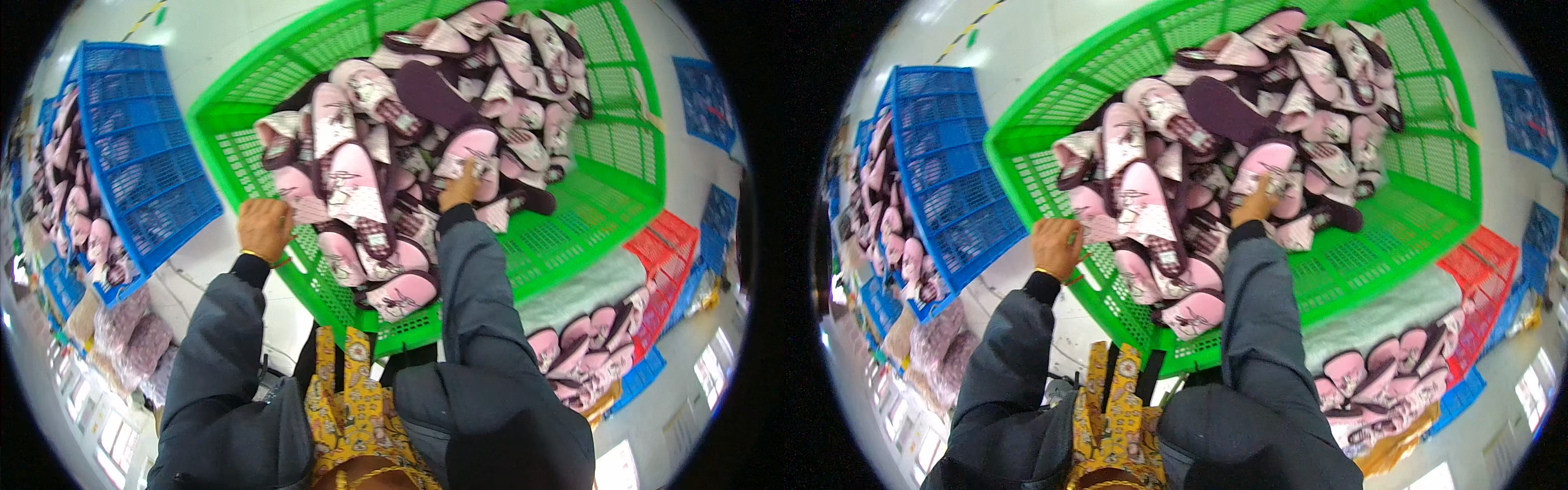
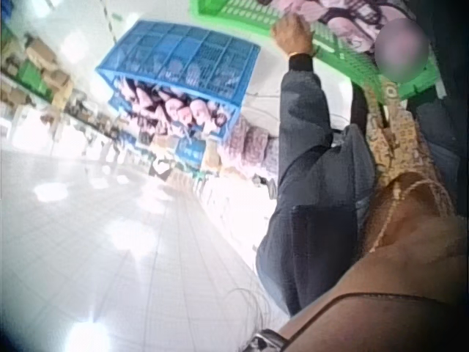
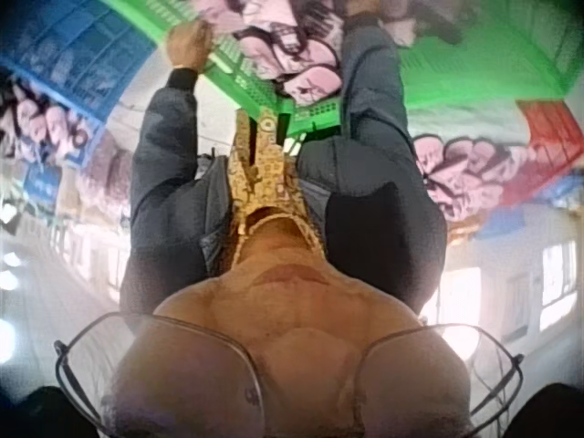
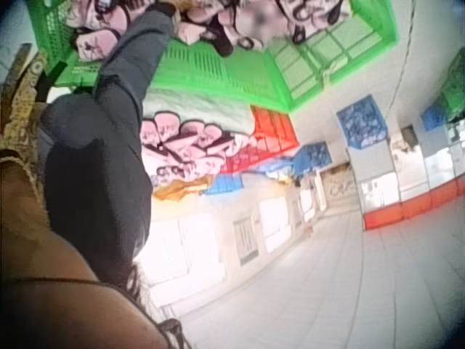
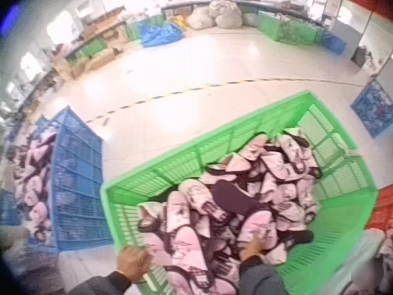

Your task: The person repeatedly picks up pairs of pink and brown patterned slippers from a green plastic basket and places them onto a nearby pile on the floor. The person handles the slippers by hand, moving them one pair at a time from the basket to the pile.

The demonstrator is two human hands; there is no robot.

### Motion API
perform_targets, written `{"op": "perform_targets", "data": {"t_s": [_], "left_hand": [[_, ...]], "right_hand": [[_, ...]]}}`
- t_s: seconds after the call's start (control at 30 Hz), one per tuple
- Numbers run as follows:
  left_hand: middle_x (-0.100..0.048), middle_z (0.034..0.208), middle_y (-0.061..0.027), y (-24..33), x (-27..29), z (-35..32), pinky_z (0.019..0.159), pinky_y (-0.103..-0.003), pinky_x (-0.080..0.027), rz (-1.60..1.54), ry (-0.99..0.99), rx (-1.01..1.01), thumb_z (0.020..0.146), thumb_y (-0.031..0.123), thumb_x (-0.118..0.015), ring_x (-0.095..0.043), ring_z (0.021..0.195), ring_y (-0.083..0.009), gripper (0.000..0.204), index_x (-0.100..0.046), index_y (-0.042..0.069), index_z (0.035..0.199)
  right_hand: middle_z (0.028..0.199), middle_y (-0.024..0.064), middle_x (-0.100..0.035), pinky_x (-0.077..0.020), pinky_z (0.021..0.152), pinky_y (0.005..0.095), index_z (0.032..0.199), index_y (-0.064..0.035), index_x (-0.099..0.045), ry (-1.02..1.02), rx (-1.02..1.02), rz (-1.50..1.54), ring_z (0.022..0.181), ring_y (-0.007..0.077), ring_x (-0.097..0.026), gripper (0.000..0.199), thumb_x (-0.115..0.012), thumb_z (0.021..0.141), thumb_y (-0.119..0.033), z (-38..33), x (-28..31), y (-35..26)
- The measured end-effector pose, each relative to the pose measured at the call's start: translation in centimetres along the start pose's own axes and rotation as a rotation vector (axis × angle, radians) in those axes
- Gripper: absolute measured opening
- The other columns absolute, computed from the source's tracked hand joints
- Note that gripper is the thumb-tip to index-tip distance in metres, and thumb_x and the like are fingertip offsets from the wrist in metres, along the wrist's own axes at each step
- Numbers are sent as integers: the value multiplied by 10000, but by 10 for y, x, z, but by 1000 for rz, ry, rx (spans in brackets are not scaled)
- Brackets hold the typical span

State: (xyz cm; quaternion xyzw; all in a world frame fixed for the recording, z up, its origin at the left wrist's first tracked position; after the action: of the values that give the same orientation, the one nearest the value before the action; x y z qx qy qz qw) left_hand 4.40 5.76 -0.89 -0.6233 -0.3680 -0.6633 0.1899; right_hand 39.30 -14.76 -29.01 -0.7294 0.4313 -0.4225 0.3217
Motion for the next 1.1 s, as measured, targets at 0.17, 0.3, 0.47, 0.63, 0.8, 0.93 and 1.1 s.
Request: {"op": "perform_targets", "data": {"t_s": [0.17, 0.3, 0.47, 0.63, 0.8, 0.93, 1.1], "left_hand": [[-575, 718, -32, 1, 5, -4, 806, -375, -409, 15, 12, 29, 748, 155, -660, -566, 754, -224, 77, -591, 121, 748], [-565, 709, -33, 2, 5, -3, 802, -375, -409, -4, -3, 33, 753, 151, -656, -563, 747, -225, 75, -587, 120, 748], [-600, 752, -25, 0, 5, -5, 809, -378, -407, -4, -35, 45, 763, 161, -666, -580, 780, -219, 66, -615, 122, 776], [-600, 753, -26, 0, 5, -2, 809, -378, -408, -11, -33, 43, 760, 161, -669, -580, 781, -220, 72, -613, 120, 781], [-561, 706, -36, 1, 7, -2, 788, -373, -406, -8, -3, 26, 766, 163, -651, -561, 752, -227, 85, -584, 118, 739], [-557, 702, -36, 1, 7, -3, 785, -371, -407, -31, 22, 13, 764, 169, -658, -558, 748, -228, 92, -585, 120, 738], [-560, 702, -37, -2, 4, -4, 789, -376, -409, -50, 33, 17, 743, 150, -664, -563, 743, -230, 77, -594, 119, 739]], "right_hand": [[861, 66, -636, -492, 542, 317, 1079, -35, -573, 80, -274, 474, 681, 189, -626, 321, -581, 911, -309, -46, 3, -87], [880, 59, -631, -515, 590, 328, 1027, -21, -577, -94, -202, 542, 710, 193, -639, 308, -562, 914, -308, -55, 11, -122], [721, -12, -598, -530, 560, 295, 971, -106, -610, -529, -639, 765, 610, 145, -599, 183, -591, 916, -279, -133, -15, -200], [981, 71, -673, -556, 755, 321, 1049, -62, -629, -934, -902, 903, 820, 185, -659, 242, -636, 891, -246, -247, -120, -198], [957, 76, -643, -527, 771, 386, 1048, -48, -591, -543, -948, 917, 840, 231, -631, 204, -552, 952, -224, -259, -190, -137], [927, 86, -622, -546, 678, 393, 1062, -33, -551, -486, -798, 903, 803, 248, -647, 195, -571, 921, -165, -236, -217, -123], [936, 91, -613, -525, 706, 348, 1099, -3, -542, -656, -598, 866, 807, 208, -619, 220, -580, 894, -74, -259, -218, -161]]}}
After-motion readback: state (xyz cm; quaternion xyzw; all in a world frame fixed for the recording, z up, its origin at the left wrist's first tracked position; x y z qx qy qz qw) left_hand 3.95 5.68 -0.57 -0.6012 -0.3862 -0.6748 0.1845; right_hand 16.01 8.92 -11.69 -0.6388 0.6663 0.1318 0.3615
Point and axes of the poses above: each hand's wrist, its own z-axis towards the middle knuckle, its own x-axis out of the back of the hand, y = z × x, the point moved 6 cm from there along z, towards the middle knuckle
